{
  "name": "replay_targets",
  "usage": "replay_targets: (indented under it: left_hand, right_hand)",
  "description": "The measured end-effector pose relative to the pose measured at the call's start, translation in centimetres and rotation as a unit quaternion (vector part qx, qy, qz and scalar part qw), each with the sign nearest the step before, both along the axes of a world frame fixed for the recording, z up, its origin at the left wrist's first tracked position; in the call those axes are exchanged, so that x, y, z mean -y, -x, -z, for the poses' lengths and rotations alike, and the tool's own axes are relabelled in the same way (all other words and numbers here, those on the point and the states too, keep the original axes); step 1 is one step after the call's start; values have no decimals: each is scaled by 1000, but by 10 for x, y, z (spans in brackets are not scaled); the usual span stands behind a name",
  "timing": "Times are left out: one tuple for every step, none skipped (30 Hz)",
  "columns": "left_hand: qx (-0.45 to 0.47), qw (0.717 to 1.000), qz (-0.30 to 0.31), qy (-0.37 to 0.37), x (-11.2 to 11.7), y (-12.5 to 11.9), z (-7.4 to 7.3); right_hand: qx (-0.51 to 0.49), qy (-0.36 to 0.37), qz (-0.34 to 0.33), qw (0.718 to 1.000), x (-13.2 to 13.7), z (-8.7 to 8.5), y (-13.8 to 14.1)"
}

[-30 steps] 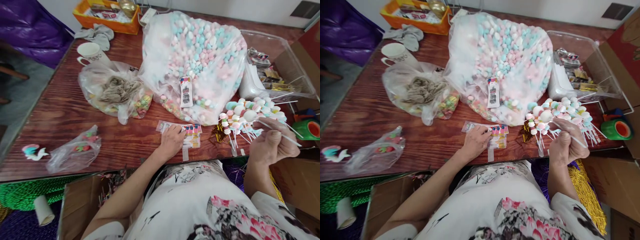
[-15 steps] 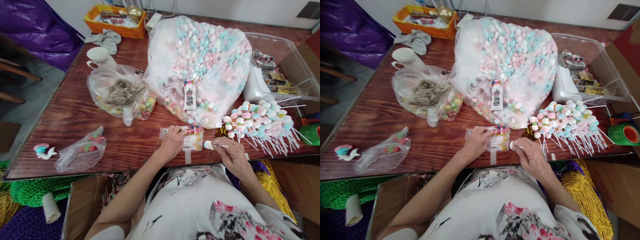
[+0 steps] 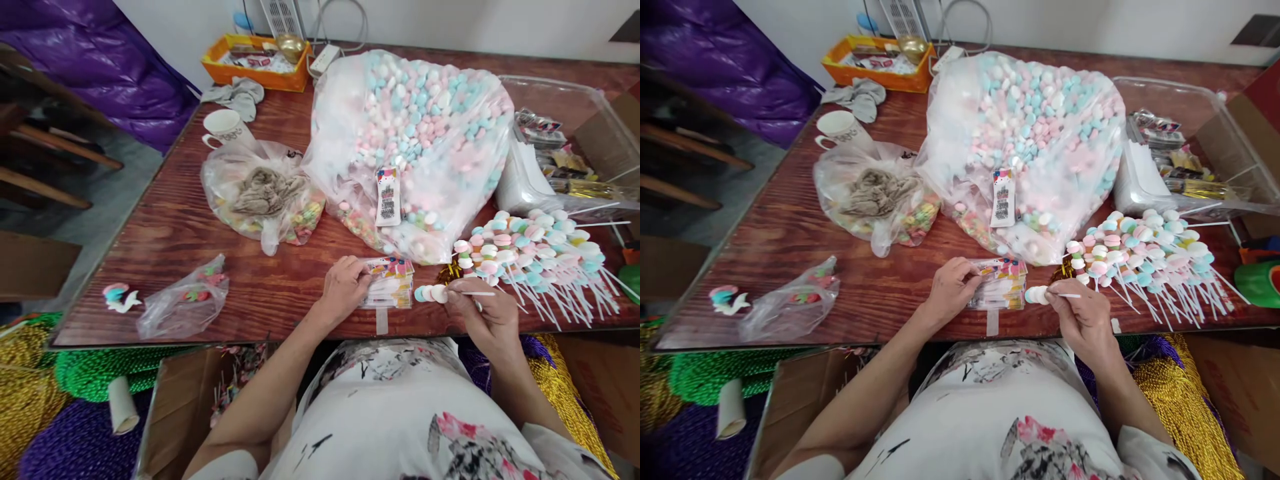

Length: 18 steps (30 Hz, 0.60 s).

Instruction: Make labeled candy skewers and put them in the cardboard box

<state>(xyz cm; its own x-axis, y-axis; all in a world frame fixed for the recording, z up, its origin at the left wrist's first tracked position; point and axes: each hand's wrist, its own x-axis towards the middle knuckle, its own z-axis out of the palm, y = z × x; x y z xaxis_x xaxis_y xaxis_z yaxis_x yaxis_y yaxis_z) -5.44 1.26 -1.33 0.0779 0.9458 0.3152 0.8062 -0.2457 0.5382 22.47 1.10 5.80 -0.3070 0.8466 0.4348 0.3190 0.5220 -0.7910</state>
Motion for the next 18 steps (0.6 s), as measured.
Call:
replay_targets:
  left_hand:
    - [17, 1000, 0, 3, 0, 1, 1]
    - [34, 999, 5, 6, 1, 2, 2]
    - [48, 999, 12, 8, 1, 3, 3]
    - [62, 998, 23, 8, 2, 4, 5]
    - [75, 997, 35, 8, 3, 6, 6]
    - [87, 995, 44, 8, 4, 7, 7]
    - [98, 994, 51, 10, 6, 9, 7]
    - [107, 993, 54, 12, 7, 10, 8]
    - [115, 992, 54, 15, 8, 11, 8]
    - [123, 991, 50, 17, 8, 11, 8]
    - [134, 990, 46, 19, 9, 11, 8]
    - [147, 988, 42, 19, 9, 12, 7]
    - [161, 986, 38, 18, 9, 11, 7]
    - [174, 984, 34, 16, 9, 11, 7]
    - [183, 982, 30, 14, 8, 11, 6]
    - [190, 981, 27, 12, 8, 11, 6]
    - [193, 981, 22, 11, 8, 10, 5]
    - [194, 981, 14, 11, 9, 10, 4]
  right_hand:
    - [-31, 8, 19, 999, 0, -3, 1]
    - [-62, 19, 39, 997, -1, -6, 3]
    - [-93, 28, 58, 994, -2, -10, 6]
    - [-123, 33, 76, 989, -3, -13, 9]
    - [-150, 32, 92, 984, -5, -16, 14]
    - [-174, 29, 102, 979, -7, -17, 19]
    - [-194, 27, 104, 975, -9, -18, 24]
    - [-210, 30, 100, 972, -11, -18, 29]
    - [-220, 38, 91, 970, -12, -17, 34]
    - [-227, 51, 82, 969, -14, -15, 38]
    - [-231, 66, 74, 968, -15, -12, 42]
    - [-232, 80, 68, 967, -16, -9, 46]
    - [-234, 93, 63, 966, -17, -6, 49]
    - [-235, 105, 58, 965, -19, -2, 52]
    - [-236, 115, 52, 964, -20, 1, 54]
    - [-237, 125, 47, 962, -21, 3, 55]
    - [-236, 131, 44, 962, -21, 5, 56]
    - [-233, 132, 44, 962, -22, 6, 57]
